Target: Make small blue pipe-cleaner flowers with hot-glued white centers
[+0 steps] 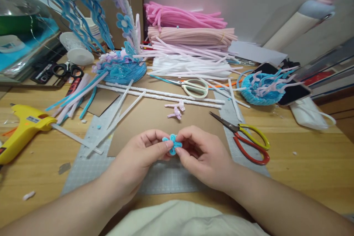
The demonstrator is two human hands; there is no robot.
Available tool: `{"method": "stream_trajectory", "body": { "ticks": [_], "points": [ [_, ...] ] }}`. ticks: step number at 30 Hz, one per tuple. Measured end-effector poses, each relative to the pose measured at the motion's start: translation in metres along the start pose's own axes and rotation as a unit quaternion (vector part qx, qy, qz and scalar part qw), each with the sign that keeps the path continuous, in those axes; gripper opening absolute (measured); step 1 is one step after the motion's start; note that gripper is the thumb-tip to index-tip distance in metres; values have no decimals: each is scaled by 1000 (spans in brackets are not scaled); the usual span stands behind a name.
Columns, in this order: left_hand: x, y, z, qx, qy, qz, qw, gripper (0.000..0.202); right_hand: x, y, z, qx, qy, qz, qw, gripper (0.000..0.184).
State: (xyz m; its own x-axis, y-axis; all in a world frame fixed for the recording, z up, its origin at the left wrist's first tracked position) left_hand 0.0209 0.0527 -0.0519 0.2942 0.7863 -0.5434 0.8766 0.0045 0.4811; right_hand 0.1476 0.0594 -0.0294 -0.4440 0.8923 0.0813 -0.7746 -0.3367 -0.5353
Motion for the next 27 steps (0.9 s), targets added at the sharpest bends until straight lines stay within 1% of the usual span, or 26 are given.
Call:
{"method": "stream_trajectory", "body": {
  "ticks": [3,6,10,15,19,22,24,27],
  "points": [
    [1,1,2,-30,-15,18,999,11,0,-4,10,-92,-75,-9,993,13],
    [2,1,6,-61,-25,31,997,9,2,-5,16,-119,-109,-3,987,13],
    [2,0,8,-79,-29,35,996,9,4,-4,15,-139,-99,-5,985,12],
    [1,0,9,-80,-36,26,996,9,3,-3,12,-146,-92,-25,985,11],
    [2,0,9,-70,-41,21,996,10,4,-3,11,-138,-103,-15,985,13],
    [1,2,8,-47,-52,31,997,11,5,-4,11,-130,-102,-1,986,16],
    [-1,2,5,-27,-51,28,998,10,5,-5,7,-112,-75,6,991,13],
    [-3,1,1,-18,-38,7,999,10,2,-7,1,-47,-19,-1,999,12]
  ]
}}
Point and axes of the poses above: each hand's wrist, its own x-axis towards the middle knuckle, its own y-axis out of the palm, z = x × y, the point moved 6 cm from there along x, towards the middle knuckle, and after that the axes turned 11 degrees about -x, right-handed, at the moved point
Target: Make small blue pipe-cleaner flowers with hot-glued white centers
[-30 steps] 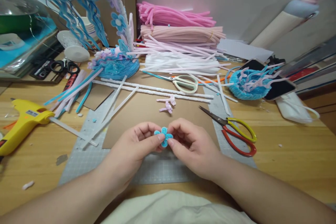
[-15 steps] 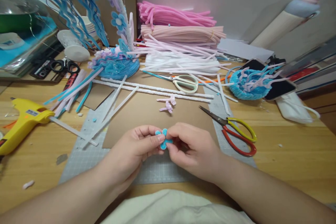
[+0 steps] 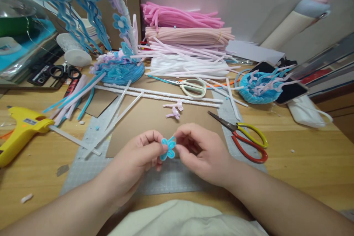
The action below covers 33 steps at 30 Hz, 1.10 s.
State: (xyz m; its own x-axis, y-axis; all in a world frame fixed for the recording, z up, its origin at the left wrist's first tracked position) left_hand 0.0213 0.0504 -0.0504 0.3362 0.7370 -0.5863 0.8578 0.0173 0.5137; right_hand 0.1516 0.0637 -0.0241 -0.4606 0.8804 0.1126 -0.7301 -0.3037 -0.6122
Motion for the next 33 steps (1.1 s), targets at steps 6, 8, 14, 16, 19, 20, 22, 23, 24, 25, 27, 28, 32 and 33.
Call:
{"method": "stream_trajectory", "body": {
  "ticks": [6,8,14,16,19,20,22,23,24,25,27,28,32,33],
  "points": [
    [-1,3,-1,-45,-9,21,999,8,-1,1,9,5,-48,29,998,10],
    [-2,4,-1,-50,-10,29,998,10,0,-2,9,28,-42,14,999,10],
    [-4,6,-9,3,69,15,997,16,4,1,-4,183,84,3,979,7],
    [-3,6,-12,25,105,-4,994,15,2,10,-6,245,131,19,960,7],
    [-4,4,-15,92,151,-38,984,13,0,17,-9,245,174,-10,954,8],
    [-4,4,-16,120,164,-49,978,12,-1,18,-10,234,183,-19,955,8],
    [-4,2,-15,161,180,-61,968,11,-2,19,-11,216,193,-33,957,9],
    [-4,2,-15,173,181,-60,966,10,-2,19,-12,212,197,-38,956,9],
    [-4,1,-13,180,179,-55,966,9,-2,18,-12,214,200,-43,955,9],
    [-4,2,-12,183,177,-48,966,8,-2,17,-12,222,205,-45,952,9],
    [-4,3,-11,185,172,-28,967,8,-1,17,-12,260,213,-34,941,12],
    [-5,5,-10,184,170,-16,968,8,0,18,-11,284,217,-21,934,14],
    [-7,9,-14,134,172,2,976,5,0,24,-12,361,241,18,901,20],
    [-7,10,-15,120,169,-1,978,6,0,24,-13,378,245,13,893,21]
  ]
}}
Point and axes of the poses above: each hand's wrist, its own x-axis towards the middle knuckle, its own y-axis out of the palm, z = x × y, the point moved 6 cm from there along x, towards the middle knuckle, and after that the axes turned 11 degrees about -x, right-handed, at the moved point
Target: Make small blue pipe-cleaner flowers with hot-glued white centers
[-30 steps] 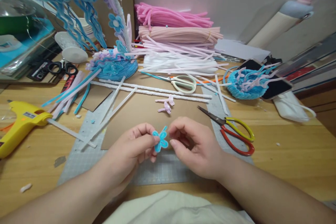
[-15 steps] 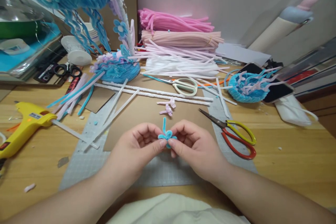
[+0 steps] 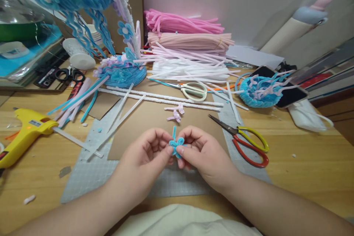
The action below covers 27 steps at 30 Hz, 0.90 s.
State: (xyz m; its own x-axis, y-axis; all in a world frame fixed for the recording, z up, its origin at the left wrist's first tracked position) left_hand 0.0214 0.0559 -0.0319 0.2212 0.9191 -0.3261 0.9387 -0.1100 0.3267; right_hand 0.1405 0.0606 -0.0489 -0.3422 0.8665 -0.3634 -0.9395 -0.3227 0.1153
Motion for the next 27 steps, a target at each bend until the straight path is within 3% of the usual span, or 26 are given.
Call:
{"method": "stream_trajectory", "body": {
  "ticks": [5,9,14,22,27],
  "points": [
    [2,4,-2,58,-4,37,998,14,2,1,-6,68,1,4,998,23],
    [1,3,-1,100,29,45,994,13,1,1,-5,57,12,-2,998,23],
    [0,5,3,152,22,74,985,18,0,0,-1,22,3,-2,1000,23],
    [0,-3,3,183,26,37,982,21,-2,-4,8,-64,-102,-44,992,14],
    [2,-3,5,149,10,35,988,19,-2,-8,5,-50,-85,-71,993,14]
  ]
}}
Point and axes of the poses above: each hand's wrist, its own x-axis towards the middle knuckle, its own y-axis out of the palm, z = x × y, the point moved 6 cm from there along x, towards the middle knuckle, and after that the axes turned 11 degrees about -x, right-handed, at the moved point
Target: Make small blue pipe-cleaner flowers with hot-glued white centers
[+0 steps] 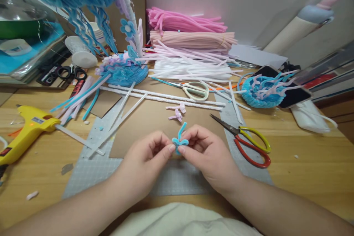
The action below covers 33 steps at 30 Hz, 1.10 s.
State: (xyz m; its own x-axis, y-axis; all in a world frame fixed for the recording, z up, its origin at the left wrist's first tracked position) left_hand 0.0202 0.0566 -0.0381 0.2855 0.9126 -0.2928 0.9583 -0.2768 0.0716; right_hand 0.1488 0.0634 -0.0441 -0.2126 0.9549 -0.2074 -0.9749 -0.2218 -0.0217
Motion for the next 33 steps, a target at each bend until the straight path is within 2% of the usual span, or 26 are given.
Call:
{"method": "stream_trajectory", "body": {
  "ticks": [4,8,11,18,25,29,33],
  "points": [
    [2,4,-2,-6,-4,31,1000,15,2,1,-8,62,54,14,997,19],
    [2,3,-2,96,18,35,995,21,1,2,-8,44,61,14,997,21],
    [2,4,-1,134,25,52,989,23,0,3,-7,25,67,15,997,20],
    [2,4,-7,152,70,41,985,25,-1,6,-2,3,36,21,999,16],
    [1,4,-4,152,51,43,986,25,-4,8,2,-36,-23,27,999,11],
    [0,5,-4,167,51,55,983,21,-4,7,1,-66,3,38,997,9],
    [-2,4,-7,193,83,36,977,21,-2,5,0,-68,32,41,996,11]
  ]
}}
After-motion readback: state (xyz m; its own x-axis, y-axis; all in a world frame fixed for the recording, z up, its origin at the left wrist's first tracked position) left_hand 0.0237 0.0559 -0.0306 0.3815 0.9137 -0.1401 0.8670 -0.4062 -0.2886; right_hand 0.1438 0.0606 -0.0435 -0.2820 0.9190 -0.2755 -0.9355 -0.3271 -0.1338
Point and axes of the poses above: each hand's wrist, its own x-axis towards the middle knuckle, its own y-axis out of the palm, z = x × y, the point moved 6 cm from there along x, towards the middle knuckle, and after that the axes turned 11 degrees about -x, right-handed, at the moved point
